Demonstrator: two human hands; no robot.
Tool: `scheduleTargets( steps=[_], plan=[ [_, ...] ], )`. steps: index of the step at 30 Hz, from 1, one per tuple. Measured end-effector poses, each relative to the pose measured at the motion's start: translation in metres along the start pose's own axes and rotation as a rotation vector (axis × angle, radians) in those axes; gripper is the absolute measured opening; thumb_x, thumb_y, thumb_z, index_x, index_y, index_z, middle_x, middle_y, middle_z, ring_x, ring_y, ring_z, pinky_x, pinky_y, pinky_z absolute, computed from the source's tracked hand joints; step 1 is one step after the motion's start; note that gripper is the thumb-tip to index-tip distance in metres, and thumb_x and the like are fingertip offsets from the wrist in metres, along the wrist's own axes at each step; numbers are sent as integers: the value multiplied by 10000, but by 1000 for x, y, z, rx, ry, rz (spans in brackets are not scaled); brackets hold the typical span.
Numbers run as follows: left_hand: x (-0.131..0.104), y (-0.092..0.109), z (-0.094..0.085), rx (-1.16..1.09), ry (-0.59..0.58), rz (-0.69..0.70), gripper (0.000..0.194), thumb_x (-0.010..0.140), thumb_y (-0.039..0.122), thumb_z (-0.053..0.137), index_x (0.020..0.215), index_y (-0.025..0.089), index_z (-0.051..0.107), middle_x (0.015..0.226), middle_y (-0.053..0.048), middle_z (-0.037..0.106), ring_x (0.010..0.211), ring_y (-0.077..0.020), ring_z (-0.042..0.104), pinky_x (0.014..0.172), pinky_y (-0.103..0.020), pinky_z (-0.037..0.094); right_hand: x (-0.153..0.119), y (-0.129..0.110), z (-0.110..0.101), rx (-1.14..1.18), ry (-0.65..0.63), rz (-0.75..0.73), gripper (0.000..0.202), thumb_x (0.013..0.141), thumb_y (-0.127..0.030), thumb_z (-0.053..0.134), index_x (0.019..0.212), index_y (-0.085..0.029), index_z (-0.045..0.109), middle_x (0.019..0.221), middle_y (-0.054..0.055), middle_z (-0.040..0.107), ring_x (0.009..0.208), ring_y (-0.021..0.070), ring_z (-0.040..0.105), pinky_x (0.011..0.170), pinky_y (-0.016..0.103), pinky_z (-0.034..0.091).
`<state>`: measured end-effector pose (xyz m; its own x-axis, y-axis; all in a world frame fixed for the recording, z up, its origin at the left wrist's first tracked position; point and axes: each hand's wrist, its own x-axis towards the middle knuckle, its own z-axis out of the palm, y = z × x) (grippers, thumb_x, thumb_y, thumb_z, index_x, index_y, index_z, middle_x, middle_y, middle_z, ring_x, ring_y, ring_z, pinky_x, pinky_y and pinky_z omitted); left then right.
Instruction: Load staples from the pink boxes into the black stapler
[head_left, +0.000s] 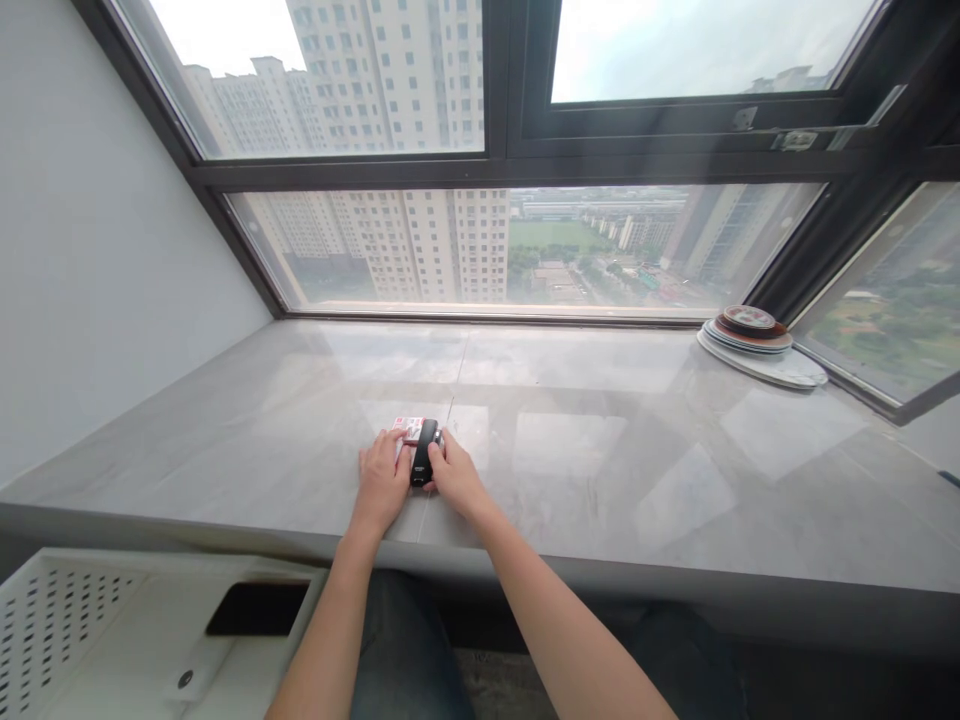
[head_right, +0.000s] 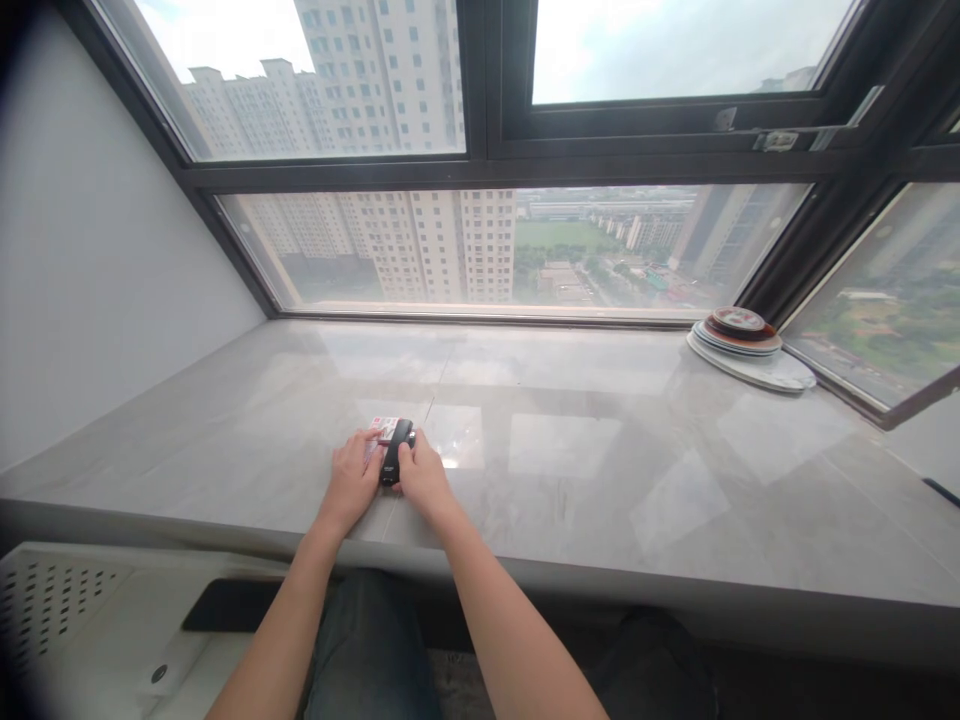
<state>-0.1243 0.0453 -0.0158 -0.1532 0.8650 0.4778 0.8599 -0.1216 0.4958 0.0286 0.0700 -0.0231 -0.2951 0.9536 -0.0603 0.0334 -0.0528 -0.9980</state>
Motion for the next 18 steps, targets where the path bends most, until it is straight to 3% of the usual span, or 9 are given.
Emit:
scheduleTargets(
  steps=[3,5,6,9,12,15,18],
  plan=[
    [-8,18,-10,-1,201,-63,282,1013,271,373,1216,221,561,1348,-107,598,1376,-290,454,1175,-593,247,-17,5,-33,38,94,-11,653,1004,-454,406,1587,-216,236,991,64,618,777,177,638,678,333,589],
    [-17,43,-11,-39,269,-26,272,1014,262,369,1177,223,583,1302,-102,622,1309,-274,511,1162,-525,307,-36,7,-70,-38,210,-104,633,988,-430,439,1562,-193,315,1087,84,643,928,189,651,846,351,572],
    [-23,59,-7,-67,236,17,269,1015,263,372,1166,229,593,1270,-95,637,1267,-266,541,1136,-486,354,-48,9,-90,-126,266,-159,594,986,-419,445,1535,-205,376,1154,87,648,1027,197,641,949,369,534],
    [-38,109,20,-128,-117,251,317,1019,281,397,1277,268,581,1317,-66,631,1264,-228,555,1107,-408,406,-83,11,-150,-421,362,-238,528,990,-394,406,1486,-225,467,1345,101,608,1245,225,570,1090,402,443],
    [-48,140,55,-67,-257,325,453,1001,355,460,1446,273,477,1515,-80,496,1430,-276,412,1187,-484,309,-113,15,-191,-823,378,-224,549,994,-397,390,1521,-252,447,1522,70,494,1468,268,345,1213,468,274],
    [-53,145,76,14,-270,312,531,994,409,468,1508,285,416,1606,-76,380,1512,-313,273,1228,-561,188,-131,20,-204,-1135,366,-127,584,1004,-436,381,1572,-303,365,1620,2,363,1546,320,132,1237,581,71],
    [-56,139,78,35,-281,309,538,1003,439,443,1524,317,393,1626,-49,349,1530,-296,237,1240,-558,158,-137,23,-200,-1272,369,-75,592,1026,-457,327,1603,-337,276,1666,-27,242,1554,338,71,1211,630,15]
  ],
)
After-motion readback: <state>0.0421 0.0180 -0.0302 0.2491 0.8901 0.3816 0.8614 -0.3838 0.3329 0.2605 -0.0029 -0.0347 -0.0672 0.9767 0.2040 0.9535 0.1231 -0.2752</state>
